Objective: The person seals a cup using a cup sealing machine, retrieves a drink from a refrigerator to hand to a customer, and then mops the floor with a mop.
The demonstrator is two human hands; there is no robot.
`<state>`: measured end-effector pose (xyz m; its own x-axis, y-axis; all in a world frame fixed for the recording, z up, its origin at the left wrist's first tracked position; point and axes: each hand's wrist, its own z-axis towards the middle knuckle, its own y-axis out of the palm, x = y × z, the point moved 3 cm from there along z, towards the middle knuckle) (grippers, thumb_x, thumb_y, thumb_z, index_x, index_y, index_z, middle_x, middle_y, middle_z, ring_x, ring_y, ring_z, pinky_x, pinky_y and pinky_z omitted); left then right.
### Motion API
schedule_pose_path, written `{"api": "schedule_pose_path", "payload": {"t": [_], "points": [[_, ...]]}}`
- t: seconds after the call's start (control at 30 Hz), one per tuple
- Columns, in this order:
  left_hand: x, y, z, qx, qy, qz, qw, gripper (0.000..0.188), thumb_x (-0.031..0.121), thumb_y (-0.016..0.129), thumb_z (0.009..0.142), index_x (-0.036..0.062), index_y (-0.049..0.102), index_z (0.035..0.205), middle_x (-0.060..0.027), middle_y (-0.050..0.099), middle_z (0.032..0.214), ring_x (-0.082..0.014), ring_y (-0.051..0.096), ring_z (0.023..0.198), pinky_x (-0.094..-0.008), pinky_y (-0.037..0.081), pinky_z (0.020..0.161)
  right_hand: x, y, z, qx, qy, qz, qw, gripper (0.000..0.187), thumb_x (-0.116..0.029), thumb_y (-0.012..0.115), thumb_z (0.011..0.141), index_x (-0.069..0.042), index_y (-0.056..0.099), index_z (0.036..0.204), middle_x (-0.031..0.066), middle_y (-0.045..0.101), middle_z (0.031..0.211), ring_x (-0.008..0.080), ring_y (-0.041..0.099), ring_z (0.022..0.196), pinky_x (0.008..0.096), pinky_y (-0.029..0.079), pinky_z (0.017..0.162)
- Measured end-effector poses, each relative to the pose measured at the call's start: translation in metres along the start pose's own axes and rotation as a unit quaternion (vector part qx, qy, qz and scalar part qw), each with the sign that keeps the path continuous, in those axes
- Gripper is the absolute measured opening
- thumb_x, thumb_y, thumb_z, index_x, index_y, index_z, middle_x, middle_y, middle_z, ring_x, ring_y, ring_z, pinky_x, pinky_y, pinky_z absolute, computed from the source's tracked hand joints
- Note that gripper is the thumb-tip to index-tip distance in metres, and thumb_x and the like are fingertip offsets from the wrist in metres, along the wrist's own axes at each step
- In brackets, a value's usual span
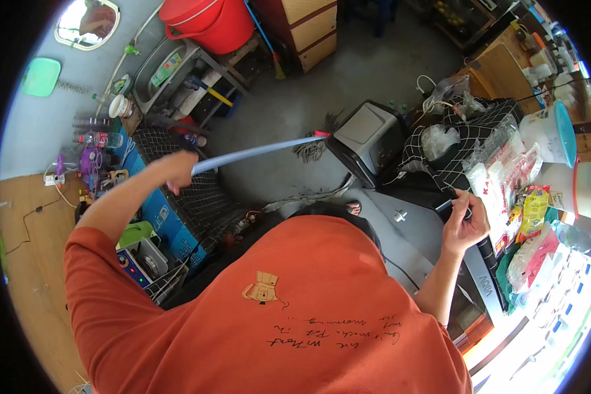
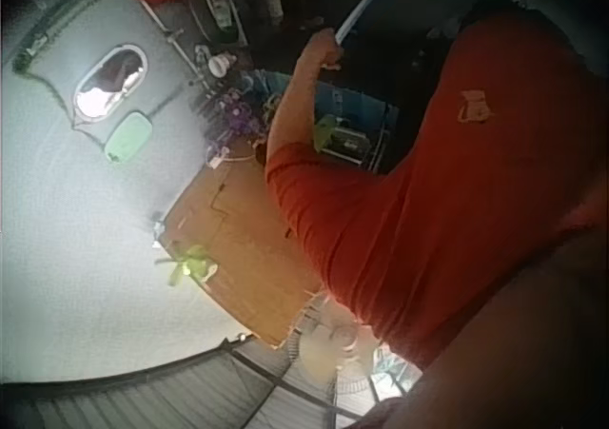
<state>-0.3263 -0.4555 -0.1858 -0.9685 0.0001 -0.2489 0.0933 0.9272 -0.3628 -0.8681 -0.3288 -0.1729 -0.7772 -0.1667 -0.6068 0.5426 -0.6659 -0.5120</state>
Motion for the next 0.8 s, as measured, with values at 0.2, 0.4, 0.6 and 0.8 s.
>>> {"api": "schedule_pose_path", "payload": {"t": [0.2, 0.4, 0.6, 0.8], "points": [[-0.03, 0.133, 0.074, 0.172, 0.033, 0.038, 0.984, 0.042, 0.002, 0.069, 0.069, 0.007, 0.06, 0.109, -0.0197, 0.067, 0.103, -0.0397, 0.066, 0.099, -0.048, 0.054, 0.086, 0.004, -0.001, -0.001, 0.013, 0.037, 0.019, 0.999, 0.013, -0.006, 0.064, 0.089, 0.003, 0.066, 0.08, 0.0069, 0.067, 0.067, 0.0114, 0.056, 0.056, 0.0255, 0.045, 0.056], [0.033, 0.132, 0.133, 0.269, 0.132, -0.03, 0.954, 0.022, 0.006, 0.063, 0.076, 0.0028, 0.062, 0.098, -0.0219, 0.068, 0.099, -0.0423, 0.066, 0.095, -0.0515, 0.054, 0.081, -0.004, 0.001, -0.001, 0.023, 0.023, 0.034, 0.999, 0.014, -0.006, 0.064, 0.089, 0.003, 0.066, 0.079, 0.0051, 0.064, 0.064, 0.0109, 0.055, 0.054, 0.0253, 0.043, 0.054], [0.137, 0.106, 0.213, 0.306, 0.14, -0.097, 0.937, 0.026, 0.008, 0.062, 0.076, 0.0033, 0.063, 0.102, -0.022, 0.067, 0.103, -0.0438, 0.065, 0.097, -0.0507, 0.054, 0.083, -0.009, 0.003, 0.004, -0.02, -0.006, 0.015, 1.0, 0.008, -0.001, 0.064, 0.086, 0.003, 0.066, 0.079, 0.0084, 0.066, 0.066, 0.013, 0.06, 0.055, 0.0264, 0.046, 0.055], [0.15, 0.13, 0.173, 0.315, -0.049, -0.113, 0.941, 0.023, 0.013, 0.059, 0.086, 0.0096, 0.073, 0.104, -0.0129, 0.072, 0.105, -0.0328, 0.069, 0.1, -0.0433, 0.057, 0.079, -0.002, -0.003, 0.001, -0.055, -0.028, 0.046, 0.997, 0.008, -0.003, 0.066, 0.085, 0.001, 0.067, 0.079, 0.0079, 0.064, 0.064, 0.0164, 0.06, 0.054, 0.0283, 0.047, 0.054]]}}
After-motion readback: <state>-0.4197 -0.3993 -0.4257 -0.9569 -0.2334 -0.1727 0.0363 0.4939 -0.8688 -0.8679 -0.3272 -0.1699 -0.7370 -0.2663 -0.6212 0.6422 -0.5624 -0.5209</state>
